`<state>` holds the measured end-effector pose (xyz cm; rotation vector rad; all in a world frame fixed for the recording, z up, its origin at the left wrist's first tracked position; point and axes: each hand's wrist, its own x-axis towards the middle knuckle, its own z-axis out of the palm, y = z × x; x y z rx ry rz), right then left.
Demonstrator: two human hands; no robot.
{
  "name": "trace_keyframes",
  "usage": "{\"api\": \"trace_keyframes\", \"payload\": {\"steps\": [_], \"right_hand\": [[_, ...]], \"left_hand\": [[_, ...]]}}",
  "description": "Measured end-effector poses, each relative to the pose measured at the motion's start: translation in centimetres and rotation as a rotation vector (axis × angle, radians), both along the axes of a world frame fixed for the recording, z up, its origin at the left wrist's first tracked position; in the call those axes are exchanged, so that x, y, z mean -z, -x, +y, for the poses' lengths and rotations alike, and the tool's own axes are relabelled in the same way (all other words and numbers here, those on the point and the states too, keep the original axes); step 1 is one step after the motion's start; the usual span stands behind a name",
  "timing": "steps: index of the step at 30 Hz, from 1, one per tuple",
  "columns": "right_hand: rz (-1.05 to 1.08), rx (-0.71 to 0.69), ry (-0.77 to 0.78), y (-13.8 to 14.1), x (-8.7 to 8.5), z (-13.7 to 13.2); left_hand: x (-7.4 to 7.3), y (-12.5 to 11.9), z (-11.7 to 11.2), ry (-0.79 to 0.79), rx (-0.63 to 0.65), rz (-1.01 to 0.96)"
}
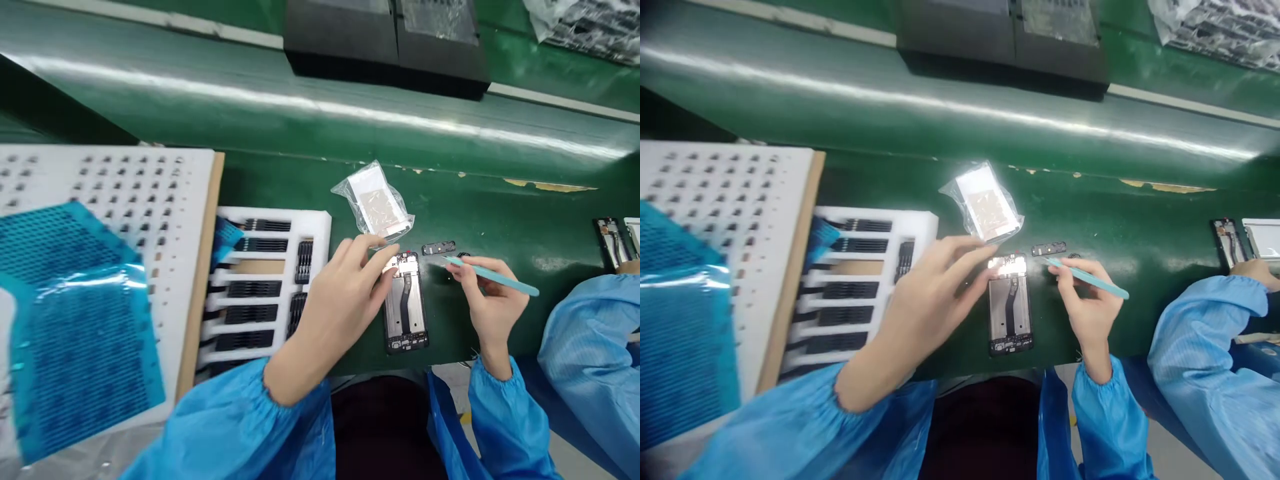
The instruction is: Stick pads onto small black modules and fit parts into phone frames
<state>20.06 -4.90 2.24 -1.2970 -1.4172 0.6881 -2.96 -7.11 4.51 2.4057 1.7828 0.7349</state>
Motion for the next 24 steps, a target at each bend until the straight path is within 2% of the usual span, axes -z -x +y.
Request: {"api": "trace_keyframes", "payload": {"steps": [2, 4, 8, 10, 12, 16, 20, 24], "right_hand": [[0.000, 0.076, -0.014, -1.0, 0.8, -1.5], [-0.014, 0.123, -0.012, -1.7, 1.8, -3.1], [-0.004, 0.171, 0.034, -2.7, 3.5, -5.7], [0.028, 0.169, 0.063, -2.9, 3.9, -6.5], [0.077, 0.171, 0.087, -3.1, 4.0, -6.8], [0.179, 0.226, 0.136, -3.5, 3.9, -6.9], [0.176, 0.282, 0.154, -4.6, 4.9, -6.5], [0.168, 0.149, 0.301, -5.8, 6.5, -5.5]], "left_hand": [[-0.9, -1.7, -1.6, 0.115, -0.139, 0.029], [-0.8, -3.9, -2.8, 0.221, -0.240, 0.112], [1.3, -7.7, -3.5, 0.311, -0.354, 0.190], [2.2, -8.7, -3.5, 0.339, -0.391, 0.187], [2.5, -9.2, -3.5, 0.397, -0.423, 0.164], [1.2, -9.0, -4.1, 0.581, -0.453, 0.043], [-1.0, -6.7, -4.5, 0.739, -0.377, -0.300], [-2.0, -2.8, -5.1, 0.968, -0.287, -0.698]]}}
